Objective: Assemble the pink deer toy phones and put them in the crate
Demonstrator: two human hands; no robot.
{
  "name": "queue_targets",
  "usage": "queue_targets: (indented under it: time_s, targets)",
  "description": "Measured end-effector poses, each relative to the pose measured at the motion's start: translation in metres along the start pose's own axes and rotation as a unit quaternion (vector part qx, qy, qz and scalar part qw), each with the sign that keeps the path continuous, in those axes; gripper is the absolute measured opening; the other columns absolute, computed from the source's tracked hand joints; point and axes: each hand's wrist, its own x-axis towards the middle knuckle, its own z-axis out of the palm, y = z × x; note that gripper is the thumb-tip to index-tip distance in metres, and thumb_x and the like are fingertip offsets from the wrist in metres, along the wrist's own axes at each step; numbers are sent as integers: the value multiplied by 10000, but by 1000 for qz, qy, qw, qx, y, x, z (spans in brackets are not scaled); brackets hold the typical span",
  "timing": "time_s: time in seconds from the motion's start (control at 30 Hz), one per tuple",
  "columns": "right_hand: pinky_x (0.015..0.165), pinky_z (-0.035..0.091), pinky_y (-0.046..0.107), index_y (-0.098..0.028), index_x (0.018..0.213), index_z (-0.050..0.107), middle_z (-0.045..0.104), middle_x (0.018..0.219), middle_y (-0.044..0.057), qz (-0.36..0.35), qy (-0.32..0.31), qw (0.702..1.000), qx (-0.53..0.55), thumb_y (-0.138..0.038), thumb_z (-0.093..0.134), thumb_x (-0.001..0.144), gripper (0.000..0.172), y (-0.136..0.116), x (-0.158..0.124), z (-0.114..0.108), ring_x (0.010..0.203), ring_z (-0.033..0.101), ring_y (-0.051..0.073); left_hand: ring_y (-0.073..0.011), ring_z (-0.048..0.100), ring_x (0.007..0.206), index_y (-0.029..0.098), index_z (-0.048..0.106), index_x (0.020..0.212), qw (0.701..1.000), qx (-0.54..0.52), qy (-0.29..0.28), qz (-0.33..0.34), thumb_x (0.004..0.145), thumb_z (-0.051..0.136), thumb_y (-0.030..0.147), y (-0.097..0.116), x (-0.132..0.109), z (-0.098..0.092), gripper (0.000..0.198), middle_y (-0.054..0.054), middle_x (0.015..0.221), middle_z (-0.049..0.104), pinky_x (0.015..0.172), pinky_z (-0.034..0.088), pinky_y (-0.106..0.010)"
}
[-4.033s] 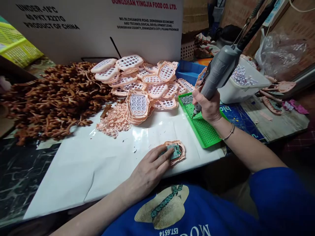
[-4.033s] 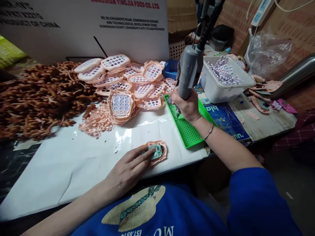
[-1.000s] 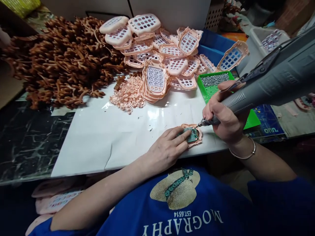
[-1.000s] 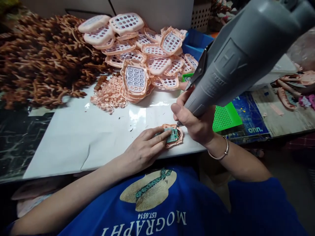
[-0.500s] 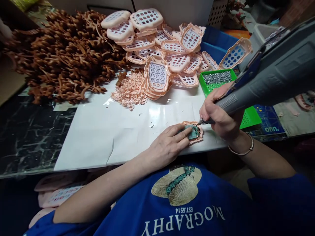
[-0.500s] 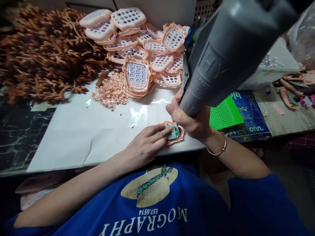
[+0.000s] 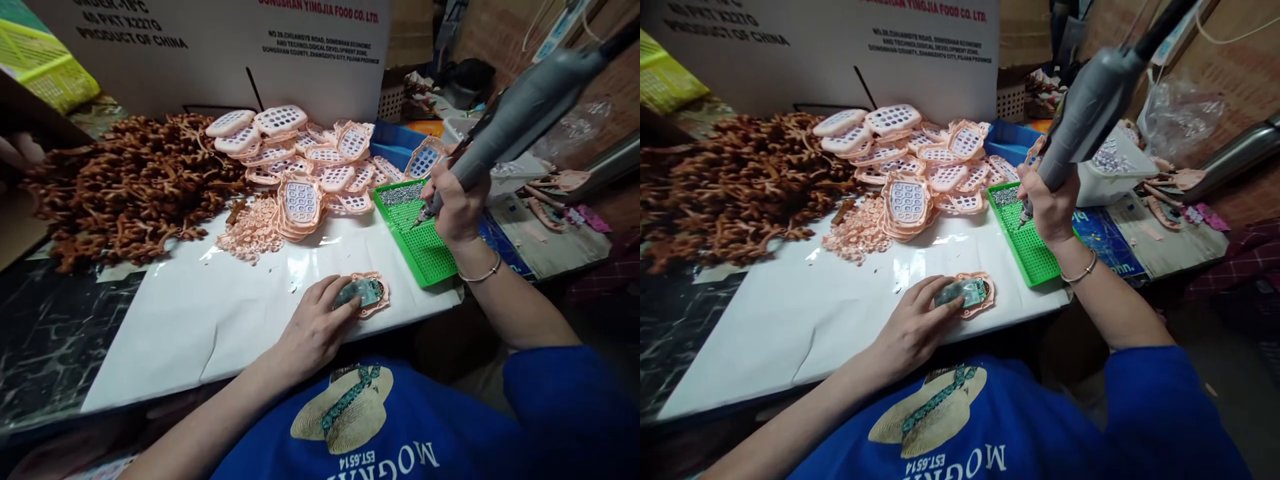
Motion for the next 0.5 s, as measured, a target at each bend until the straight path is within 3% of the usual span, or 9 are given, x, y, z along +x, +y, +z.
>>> queue_targets:
  time_s: [0.17,0.33,0.5]
  targets:
    - [475,448,296,-259,878,530,530,568,-108,20,7,1000,-15,-396,734,716,295,34,1,-4,423,496,104,-288,490,1223,198,611,1244,997,-77,-11,-26,925,475,83,-5,-2,1,365,-158,1340,511,960,521,-491]
    - [498,464,288,-253,950,542,532,526,-122,21,-20,999,-22,-404,724,740,317,39,-4,0,414,497,100,-274,498,1187,201,619,1236,995,-97,-4,-26,930,473,79,-6,-1,1,360,-145,1299,538,943,526,-472]
    - [494,471,288,-246,876,537,541,543,-109,10,-6,999,-31,-356,716,753,244,43,-5,-3,417,510,95,-274,514,1164,219,630,1216,994,-105,5,-25,940,496,110,-6,1,1,326,-138,1266,563,920,538,-467]
